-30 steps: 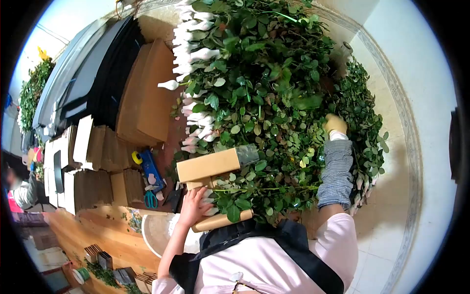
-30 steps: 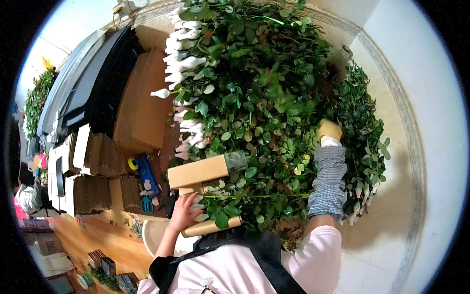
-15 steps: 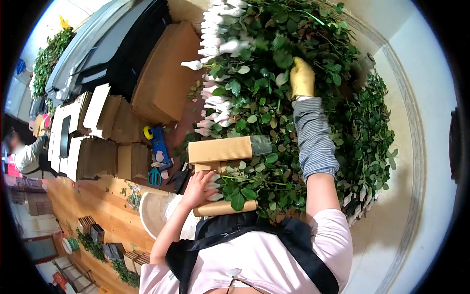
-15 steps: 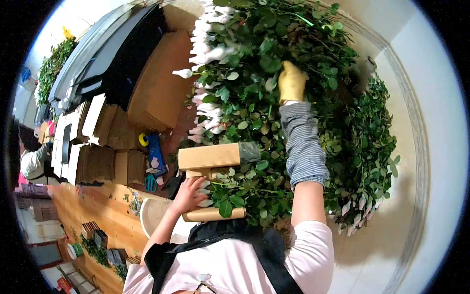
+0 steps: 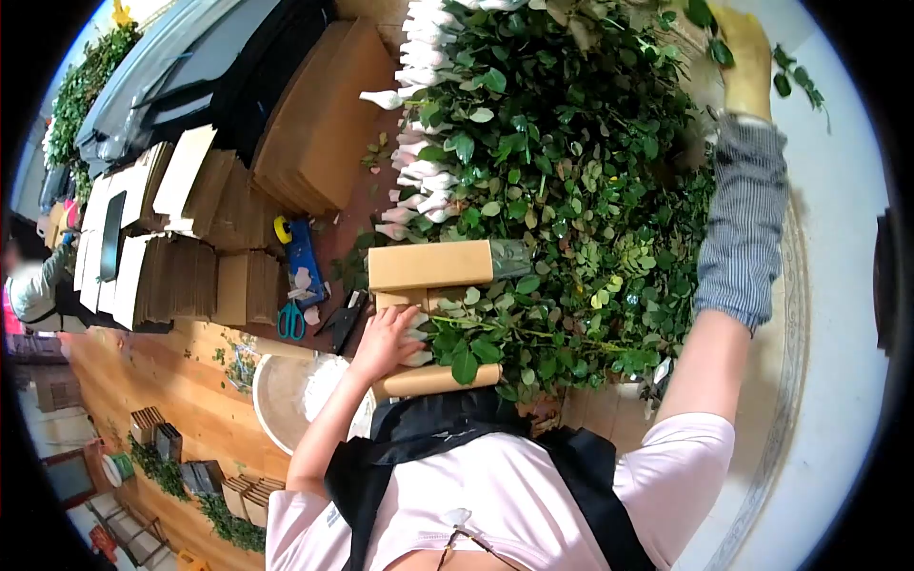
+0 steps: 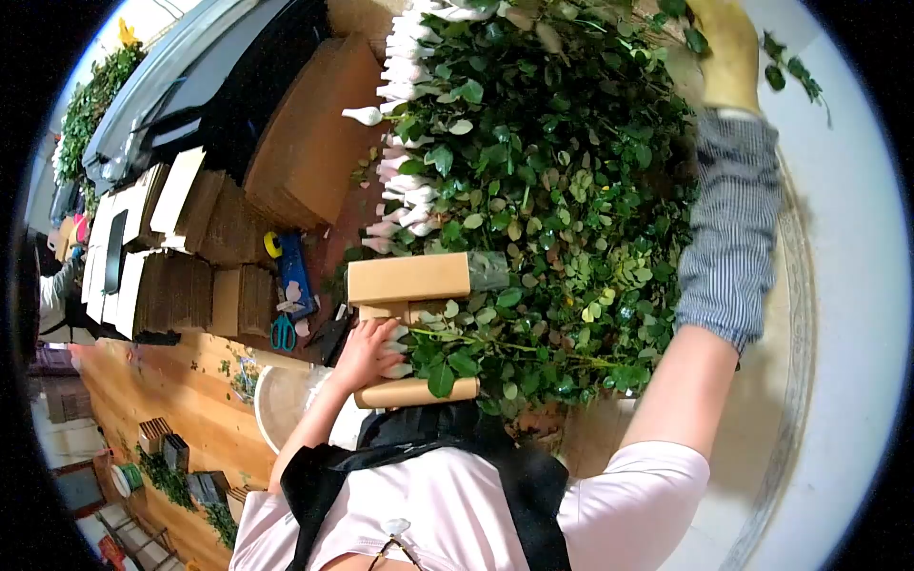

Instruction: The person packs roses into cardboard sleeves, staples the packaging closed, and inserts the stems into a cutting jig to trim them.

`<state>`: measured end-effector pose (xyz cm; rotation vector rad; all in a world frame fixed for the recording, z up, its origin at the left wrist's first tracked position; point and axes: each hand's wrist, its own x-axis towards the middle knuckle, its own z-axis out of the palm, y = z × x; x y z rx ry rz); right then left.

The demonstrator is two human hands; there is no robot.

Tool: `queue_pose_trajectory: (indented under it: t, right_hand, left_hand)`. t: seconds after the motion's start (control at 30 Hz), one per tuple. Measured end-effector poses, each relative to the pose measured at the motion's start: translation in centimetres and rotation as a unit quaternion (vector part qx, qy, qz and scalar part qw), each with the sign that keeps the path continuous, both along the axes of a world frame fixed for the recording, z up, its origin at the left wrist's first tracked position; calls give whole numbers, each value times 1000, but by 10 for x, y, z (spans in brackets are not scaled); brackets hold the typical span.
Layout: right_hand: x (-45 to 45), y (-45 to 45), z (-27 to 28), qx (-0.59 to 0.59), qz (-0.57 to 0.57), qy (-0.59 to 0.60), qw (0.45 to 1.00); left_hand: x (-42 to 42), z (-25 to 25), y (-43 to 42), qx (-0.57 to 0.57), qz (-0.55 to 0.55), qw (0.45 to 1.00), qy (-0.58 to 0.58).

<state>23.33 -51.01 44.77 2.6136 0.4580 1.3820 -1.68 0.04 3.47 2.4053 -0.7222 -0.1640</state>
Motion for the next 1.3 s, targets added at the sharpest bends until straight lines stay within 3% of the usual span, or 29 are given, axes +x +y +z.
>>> queue_pose_trajectory:
  t: [0.1,0.17,0.2,0.27,0.3,0.33,0.4,0.47,0.5,0.57,0.6,0.7,0.77,0.83,0.93,0.97,1.03,1.1,1.17,1.2,1.3]
  right_hand:
    - [-47,-36,-71,68,180,97,976]
    - [-108,-39,-115,10,94,112,989]
    - [-137,-19,-138,155,105,246,951]
    - [-195,23,-181,490,72,389,777]
    - [-219,63,-201,522,107,401,746]
    - [-230,58,-236,572,123,478,656]
    - [-261,69,-324,710,133,478,499]
    - [-286,95,-395,713,-147,467,502]
    - [-299,99,-414,549,-142,508,649]
    - [-321,114,-437,104,-116,428,890]
    - [-323,123,-430,137,-94,388,907]
    - [-318,147,-389,98,-138,351,921]
    - [-327,151,-405,150,-161,321,921]
    - [-338,156,-435,219,-190,347,892]
    - [-341,154,-470,208,-205,372,881]
    - [-339,149,-468,269,-172,360,876]
    - [-338,146,-438,432,-127,398,799]
    - [-339,141,-437,452,-109,404,788]
    - [-342,140,-444,283,-84,446,845]
    - [-341,139,-444,254,-89,476,837]
    - [-313,125,-402,196,-111,641,734]
  left_hand:
    - [-1,-6,1,-5,8,1000,13]
    - [-2,-5,1,-22,18,999,15]
    - [-2,0,1,-26,21,999,33]
    - [-2,-5,2,-29,26,998,45]
    - [-2,-3,2,-23,25,999,38]
    - [-3,-7,3,-19,25,999,29]
    - [-2,-7,2,-5,20,1000,22]
    - [-1,-9,3,1,16,1000,19]
    - [-1,-3,2,1,12,999,33]
    - [-4,-4,1,24,9,1000,12]
    - [-3,-1,2,46,7,999,-15]
    - [-1,25,-6,150,9,986,-67]
    - [3,22,-8,139,4,979,-152]
    - [7,6,-7,82,19,995,-52]
    - [7,6,-7,80,13,996,-37]
    - [6,9,-7,95,11,994,-52]
    - [7,6,-6,114,-2,990,-84]
    - [13,3,-7,89,-33,992,-84]
    - [16,3,-5,94,-46,990,-94]
    - [16,4,-4,99,-40,992,-62]
    - [15,7,-5,101,-27,994,-12]
